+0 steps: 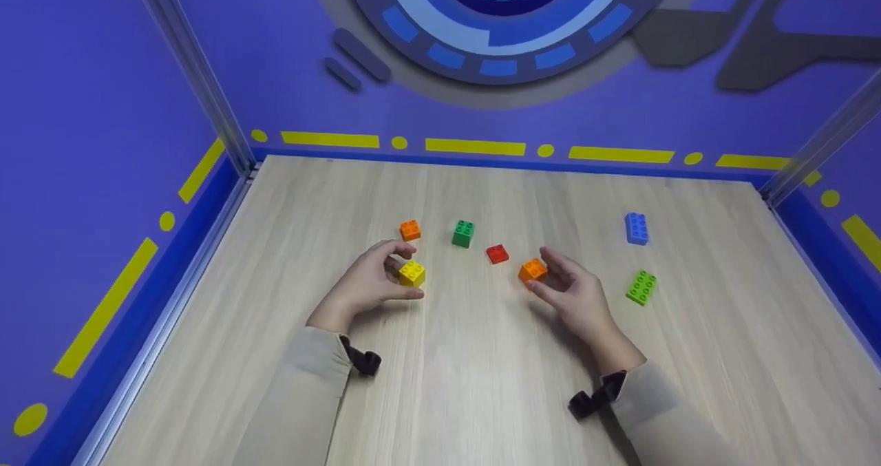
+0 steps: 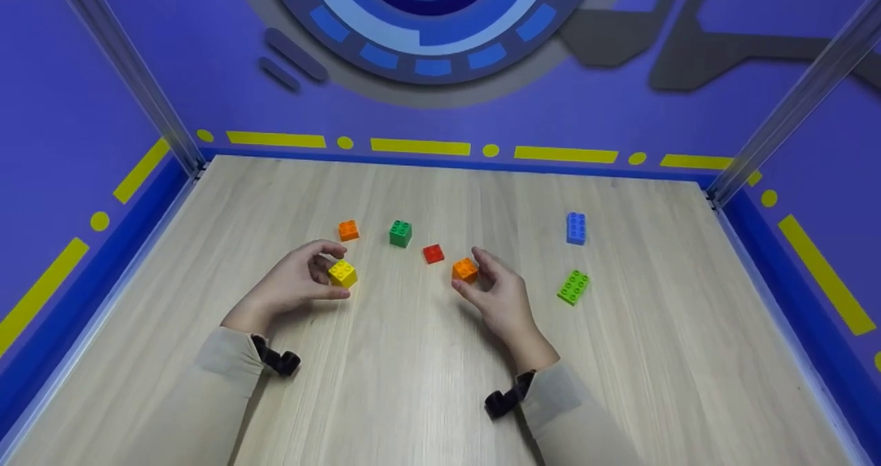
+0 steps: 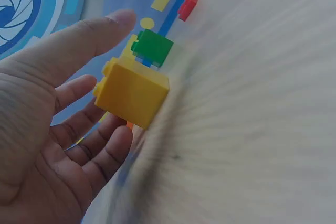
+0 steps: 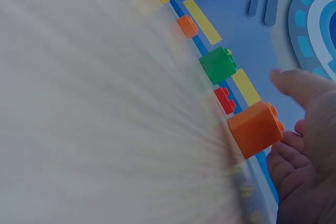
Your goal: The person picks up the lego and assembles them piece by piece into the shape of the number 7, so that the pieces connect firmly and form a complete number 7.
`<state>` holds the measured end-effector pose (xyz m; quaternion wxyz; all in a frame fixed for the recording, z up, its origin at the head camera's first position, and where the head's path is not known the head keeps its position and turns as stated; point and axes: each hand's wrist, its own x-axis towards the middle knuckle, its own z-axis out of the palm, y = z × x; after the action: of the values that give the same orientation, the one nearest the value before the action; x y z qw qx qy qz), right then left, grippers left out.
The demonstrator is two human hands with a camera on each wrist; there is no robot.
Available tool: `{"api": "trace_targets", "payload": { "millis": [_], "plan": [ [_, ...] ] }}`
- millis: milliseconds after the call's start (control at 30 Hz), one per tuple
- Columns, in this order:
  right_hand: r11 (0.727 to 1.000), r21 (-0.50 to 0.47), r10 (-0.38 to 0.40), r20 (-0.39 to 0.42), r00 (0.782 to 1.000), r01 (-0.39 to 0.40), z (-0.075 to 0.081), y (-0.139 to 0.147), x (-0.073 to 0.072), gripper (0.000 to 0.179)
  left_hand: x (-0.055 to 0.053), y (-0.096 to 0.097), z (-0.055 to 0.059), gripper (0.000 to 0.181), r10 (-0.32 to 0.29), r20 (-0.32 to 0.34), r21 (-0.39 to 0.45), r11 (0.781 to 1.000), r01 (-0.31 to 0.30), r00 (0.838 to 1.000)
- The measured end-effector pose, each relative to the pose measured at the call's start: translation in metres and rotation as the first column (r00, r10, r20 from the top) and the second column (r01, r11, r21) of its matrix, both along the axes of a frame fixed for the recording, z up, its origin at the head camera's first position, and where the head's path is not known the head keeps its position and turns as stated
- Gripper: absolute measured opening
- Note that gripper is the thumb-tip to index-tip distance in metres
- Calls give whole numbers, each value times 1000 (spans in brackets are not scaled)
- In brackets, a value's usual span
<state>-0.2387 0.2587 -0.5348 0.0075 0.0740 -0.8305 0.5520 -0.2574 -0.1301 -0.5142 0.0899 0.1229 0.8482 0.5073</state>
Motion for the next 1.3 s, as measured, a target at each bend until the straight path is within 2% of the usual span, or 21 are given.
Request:
{"api": "trace_targets", "payload": {
  "millis": [167, 367, 533, 767, 1100, 1300],
  "plan": [
    [998, 43, -34, -16, 999, 35, -4, -1, -1, 74, -3, 0, -7, 67, 6, -13, -18, 1000, -7, 1000],
    [991, 122, -62, -1, 998, 62, -6, -3, -2, 60, -1, -1, -11, 52, 66, 6, -2, 998, -66, 998],
    [985, 156, -74, 4, 997, 72, -6, -4, -1, 53, 1, -1, -12, 47, 78, -13, 14, 997, -78, 997],
    [988, 147, -39, 12, 999, 37, -6, -3, 1, 48, -1, 4, -9, 49, 81, -51, 80, 994, -77, 995],
    [993, 105, 49, -25, 998, -46, -6, -8, 7, 43, 2, 6, -6, 51, 65, -88, 134, 990, -53, 994],
    [992, 115, 56, -60, 997, -49, -4, -7, 7, 41, 2, 11, -3, 51, 28, -105, 159, 987, -11, 994]
  ]
}}
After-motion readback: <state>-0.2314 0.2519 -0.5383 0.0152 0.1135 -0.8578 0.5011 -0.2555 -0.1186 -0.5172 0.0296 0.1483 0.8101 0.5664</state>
